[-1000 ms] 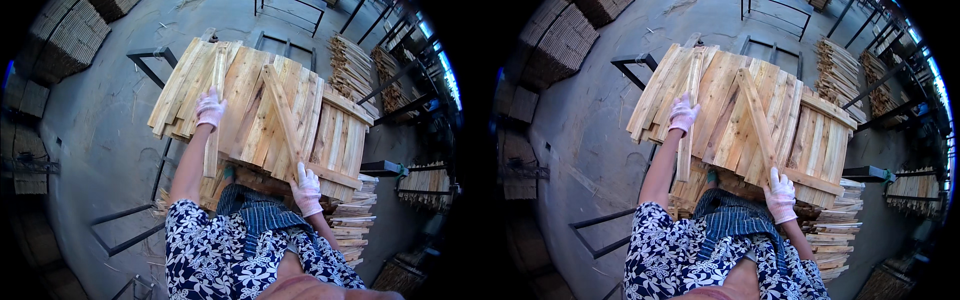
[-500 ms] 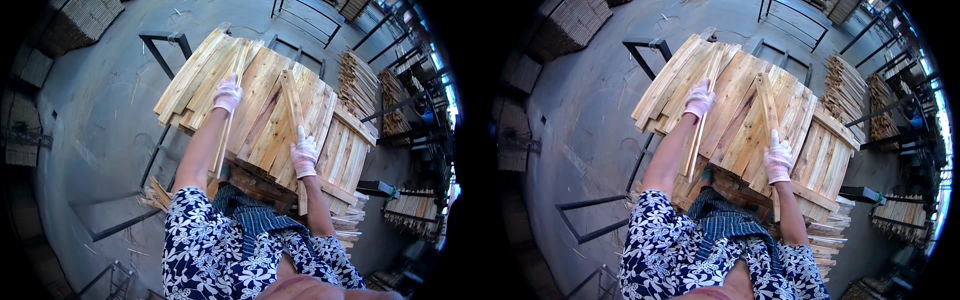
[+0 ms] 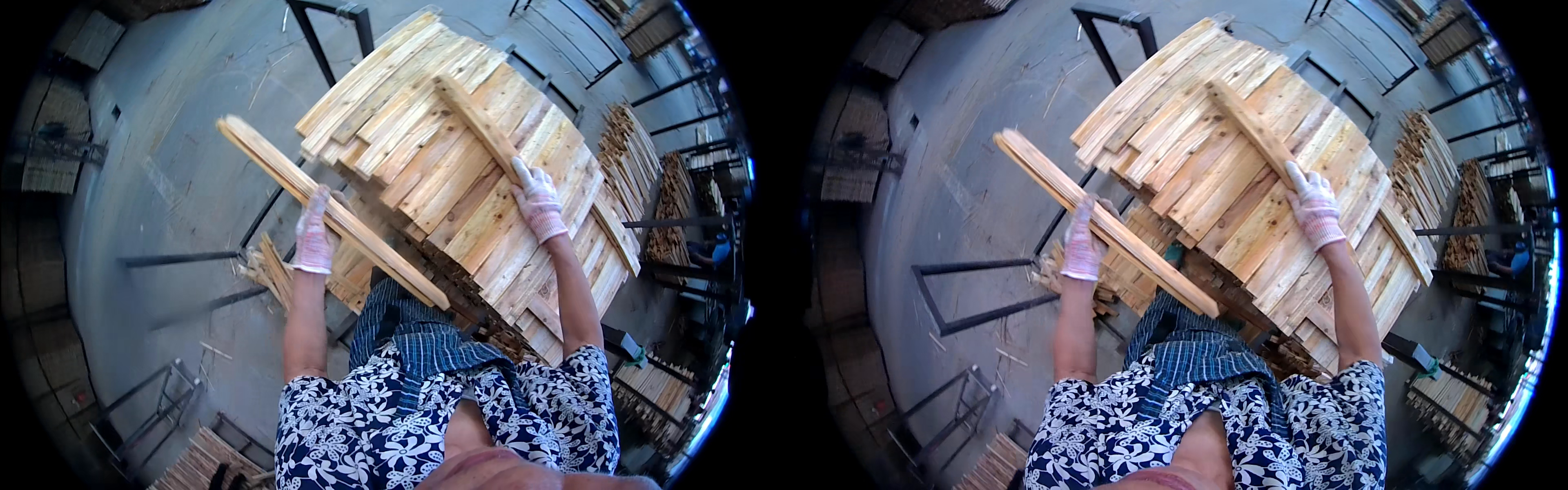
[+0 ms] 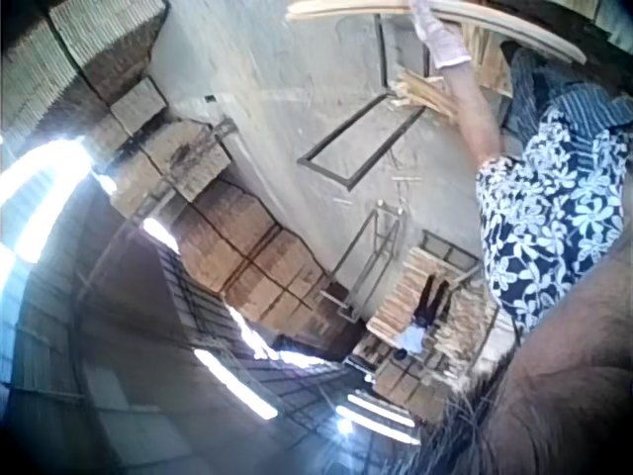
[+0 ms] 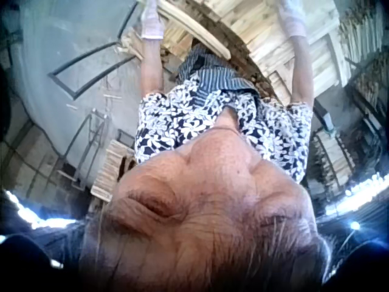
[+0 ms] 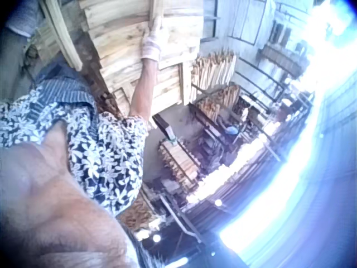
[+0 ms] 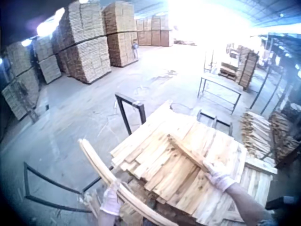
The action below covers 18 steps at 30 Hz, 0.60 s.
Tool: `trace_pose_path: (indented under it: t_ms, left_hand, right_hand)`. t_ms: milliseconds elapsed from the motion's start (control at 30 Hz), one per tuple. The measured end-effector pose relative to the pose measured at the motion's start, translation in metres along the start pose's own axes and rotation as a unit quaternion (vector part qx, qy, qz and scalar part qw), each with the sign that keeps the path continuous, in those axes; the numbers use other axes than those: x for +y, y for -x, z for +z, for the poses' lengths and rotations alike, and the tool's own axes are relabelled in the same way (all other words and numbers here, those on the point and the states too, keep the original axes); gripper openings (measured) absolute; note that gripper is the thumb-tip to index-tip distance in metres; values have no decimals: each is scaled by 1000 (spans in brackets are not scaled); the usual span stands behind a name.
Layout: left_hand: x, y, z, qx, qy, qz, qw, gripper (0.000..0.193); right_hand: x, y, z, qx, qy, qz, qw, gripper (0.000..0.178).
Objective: The person repeatedly picks up bundles of wooden planks from a nearby pile and stacks them onto a metal rack. They wear gloves and handle the planks by hand, arranging them in neat layers on the rack throughout the clip.
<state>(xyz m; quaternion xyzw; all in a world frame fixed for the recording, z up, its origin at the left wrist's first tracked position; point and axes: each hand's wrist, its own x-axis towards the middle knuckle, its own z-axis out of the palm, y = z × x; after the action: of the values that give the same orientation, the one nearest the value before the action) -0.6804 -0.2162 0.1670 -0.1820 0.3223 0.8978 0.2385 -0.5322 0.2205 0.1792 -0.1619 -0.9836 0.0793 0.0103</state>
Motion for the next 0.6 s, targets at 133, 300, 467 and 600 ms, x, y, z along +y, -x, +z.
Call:
trace_pose_path:
  t_ms: [133,300,467,600]
  left_hand:
    - [-48,8,-52,130,-108,1,986,33]
    - [-98,-10,-45,95,-78,-34,992,54]
    - [-110,-18,-55,-99,-466,107,873,52]
    - [-102,-9,-93,-140,-742,250,607,79]
  right_hand:
    - [4,13,-1,7,6,-15,1000,67]
    - [-17,-10,-20,-40,-5,81,996,70]
    - [-61,-55,-4,5,114,50,992,82]
    - [-41,-82,-24,-66,68,108,990,78]
